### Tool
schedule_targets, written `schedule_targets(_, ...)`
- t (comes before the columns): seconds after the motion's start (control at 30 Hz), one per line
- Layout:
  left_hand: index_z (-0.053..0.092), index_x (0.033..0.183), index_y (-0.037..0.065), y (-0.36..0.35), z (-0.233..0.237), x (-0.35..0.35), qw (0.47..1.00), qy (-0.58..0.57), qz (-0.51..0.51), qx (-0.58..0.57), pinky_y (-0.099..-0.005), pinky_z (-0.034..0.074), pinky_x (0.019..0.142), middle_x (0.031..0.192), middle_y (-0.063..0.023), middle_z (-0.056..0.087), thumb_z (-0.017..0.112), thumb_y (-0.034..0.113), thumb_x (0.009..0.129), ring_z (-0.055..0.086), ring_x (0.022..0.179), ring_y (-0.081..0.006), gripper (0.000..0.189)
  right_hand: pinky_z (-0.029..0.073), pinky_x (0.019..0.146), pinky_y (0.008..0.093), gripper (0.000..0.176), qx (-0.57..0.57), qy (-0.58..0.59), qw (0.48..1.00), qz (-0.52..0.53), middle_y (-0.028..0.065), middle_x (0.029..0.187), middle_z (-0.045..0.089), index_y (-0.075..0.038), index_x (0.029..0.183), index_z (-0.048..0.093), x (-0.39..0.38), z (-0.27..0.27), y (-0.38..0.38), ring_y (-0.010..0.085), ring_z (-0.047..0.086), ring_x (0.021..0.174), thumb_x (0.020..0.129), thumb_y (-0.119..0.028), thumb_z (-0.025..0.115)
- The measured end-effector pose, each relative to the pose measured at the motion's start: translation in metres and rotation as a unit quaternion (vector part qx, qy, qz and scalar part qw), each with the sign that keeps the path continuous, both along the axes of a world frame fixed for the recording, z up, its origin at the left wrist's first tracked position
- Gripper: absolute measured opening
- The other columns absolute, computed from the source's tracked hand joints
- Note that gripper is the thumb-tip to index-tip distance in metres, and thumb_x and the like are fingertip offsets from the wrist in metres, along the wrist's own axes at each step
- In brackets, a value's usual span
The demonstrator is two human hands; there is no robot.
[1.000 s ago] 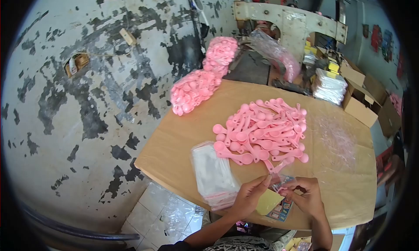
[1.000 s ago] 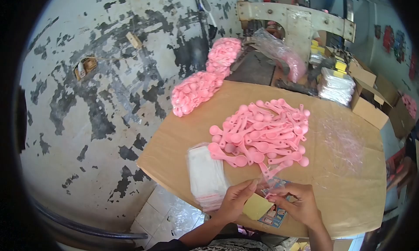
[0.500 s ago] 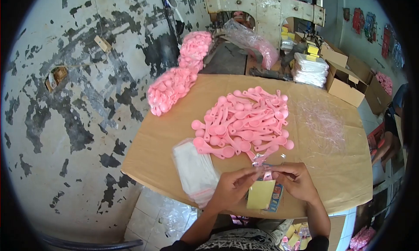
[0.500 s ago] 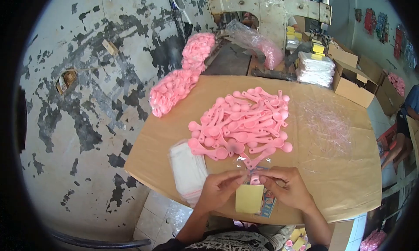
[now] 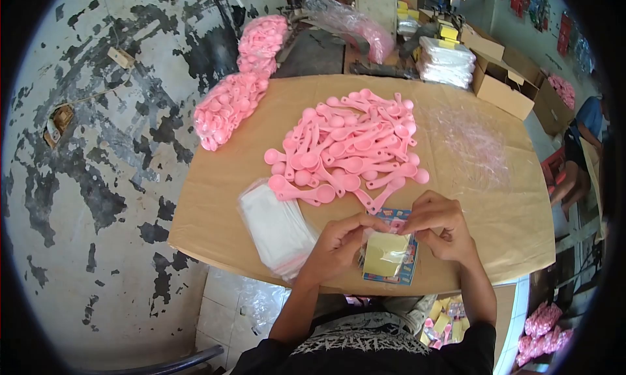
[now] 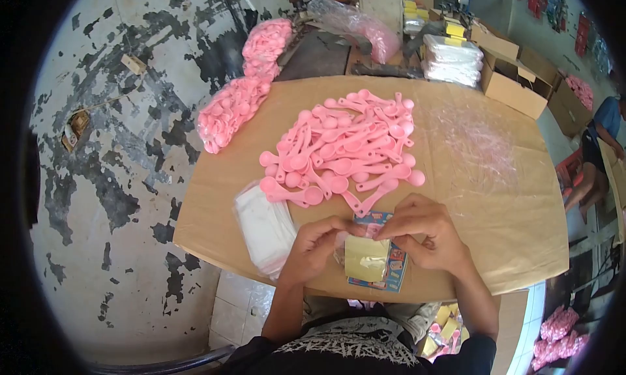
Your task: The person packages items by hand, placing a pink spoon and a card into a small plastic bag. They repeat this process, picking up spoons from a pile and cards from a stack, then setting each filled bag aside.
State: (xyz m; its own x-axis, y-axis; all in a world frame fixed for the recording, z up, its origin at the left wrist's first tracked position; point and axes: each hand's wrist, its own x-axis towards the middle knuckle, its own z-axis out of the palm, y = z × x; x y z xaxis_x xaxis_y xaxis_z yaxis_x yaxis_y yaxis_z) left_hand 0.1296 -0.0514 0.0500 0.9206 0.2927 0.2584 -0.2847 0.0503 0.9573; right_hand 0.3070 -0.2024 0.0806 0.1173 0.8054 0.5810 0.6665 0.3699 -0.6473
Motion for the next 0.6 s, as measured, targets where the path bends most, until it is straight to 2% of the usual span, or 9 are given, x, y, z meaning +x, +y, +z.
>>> schedule_targets(0.03, 0.061, 0.111, -0.005, 0.001, -0.001, -0.001, 1.000, 0.007, -0.012, -0.011, -0.0245, 0.047, 0.081, 0.104, -0.0082, 0.065, 0.037, -0.003, 0.094, 0.061, 0.092, -0.0128, 0.029, 0.048, 0.070, 0.0323, 0.030, -0.004, -0.002, 1.000, 0.000, 0.0024, 0.080, 0.071, -0.009, 0.085, 0.075, 0.001, -0.001, -0.002, 0.0221, 0.057, 0.074, 0.064, 0.007, 0.061)
schedule_targets(0.07, 0.058, 0.112, -0.004, -0.001, 0.005, -0.003, 0.996, 0.065, -0.022, -0.064, -0.0258, 0.047, 0.080, 0.102, -0.0069, 0.063, 0.037, 0.000, 0.095, 0.061, 0.092, -0.0119, 0.027, 0.048, 0.069, 0.0323, 0.030, -0.005, -0.006, 1.000, 0.000, 0.0023, 0.080, 0.070, -0.009, 0.085, 0.075, 0.002, -0.001, -0.002, 0.0221, 0.057, 0.074, 0.064, 0.007, 0.060)
schedule_targets(0.17, 0.057, 0.106, -0.002, 0.002, -0.002, -0.003, 0.985, 0.019, -0.069, -0.155, -0.0251, 0.045, 0.081, 0.104, -0.0070, 0.064, 0.042, 0.007, 0.096, 0.059, 0.096, -0.0100, 0.020, 0.048, 0.069, 0.0320, 0.030, -0.004, -0.004, 1.000, 0.009, 0.0032, 0.079, 0.070, -0.008, 0.084, 0.074, 0.004, -0.001, -0.001, 0.0223, 0.057, 0.074, 0.063, 0.008, 0.059)
schedule_targets(0.27, 0.055, 0.103, 0.000, 0.002, -0.013, 0.000, 0.999, -0.002, -0.025, 0.026, -0.0240, 0.047, 0.076, 0.100, -0.0057, 0.063, 0.054, 0.004, 0.094, 0.060, 0.091, -0.0097, 0.010, 0.049, 0.070, 0.0329, 0.034, -0.005, -0.009, 1.000, 0.015, 0.0052, 0.080, 0.069, -0.007, 0.089, 0.073, 0.008, -0.003, -0.001, 0.0220, 0.057, 0.074, 0.064, 0.008, 0.057)
schedule_targets(0.3, 0.054, 0.101, 0.000, 0.000, -0.011, 0.001, 1.000, 0.016, -0.015, 0.016, -0.0243, 0.049, 0.076, 0.098, -0.0052, 0.062, 0.057, 0.003, 0.092, 0.061, 0.091, -0.0102, 0.010, 0.049, 0.070, 0.0334, 0.036, -0.006, -0.014, 1.000, 0.016, 0.0059, 0.081, 0.069, -0.006, 0.092, 0.072, 0.010, -0.004, -0.001, 0.0218, 0.058, 0.075, 0.064, 0.008, 0.056)
schedule_targets(0.4, 0.052, 0.098, 0.000, -0.006, -0.006, 0.001, 0.999, 0.049, 0.009, -0.012, -0.0255, 0.053, 0.076, 0.095, -0.0047, 0.061, 0.064, -0.001, 0.088, 0.063, 0.094, -0.0123, 0.016, 0.050, 0.070, 0.0339, 0.031, -0.006, 0.160, 0.986, -0.038, 0.0083, 0.085, 0.069, -0.004, 0.099, 0.069, 0.009, -0.018, -0.003, 0.0192, 0.061, 0.081, 0.071, 0.007, 0.060)
schedule_targets(0.47, 0.051, 0.096, 0.000, -0.008, -0.009, 0.001, 0.998, 0.045, 0.018, -0.029, -0.0263, 0.055, 0.077, 0.093, -0.0058, 0.062, 0.066, -0.003, 0.086, 0.064, 0.097, -0.0145, 0.019, 0.051, 0.069, 0.0321, 0.027, -0.049, 0.163, 0.984, -0.043, 0.0091, 0.089, 0.070, -0.002, 0.102, 0.067, -0.017, 0.004, -0.003, 0.0179, 0.064, 0.083, 0.075, 0.002, 0.065)
schedule_targets(0.57, 0.051, 0.105, -0.001, -0.020, 0.010, -0.008, 0.998, 0.057, 0.035, -0.006, -0.0310, 0.053, 0.089, 0.100, -0.0111, 0.065, 0.063, -0.003, 0.087, 0.064, 0.103, -0.0194, 0.021, 0.052, 0.069, 0.0293, 0.026, -0.146, 0.133, 0.978, -0.071, 0.0098, 0.092, 0.071, -0.002, 0.103, 0.067, -0.026, 0.019, -0.016, 0.0164, 0.067, 0.083, 0.078, -0.005, 0.072)
schedule_targets(0.6, 0.053, 0.108, -0.002, -0.020, 0.015, -0.015, 0.998, 0.028, 0.058, 0.018, -0.0324, 0.053, 0.089, 0.104, -0.0137, 0.065, 0.064, -0.002, 0.087, 0.063, 0.104, -0.0203, 0.023, 0.052, 0.069, 0.0283, 0.026, -0.182, 0.114, 0.973, -0.081, 0.0100, 0.093, 0.071, -0.002, 0.103, 0.067, -0.021, 0.022, -0.023, 0.0160, 0.068, 0.083, 0.078, -0.007, 0.074)
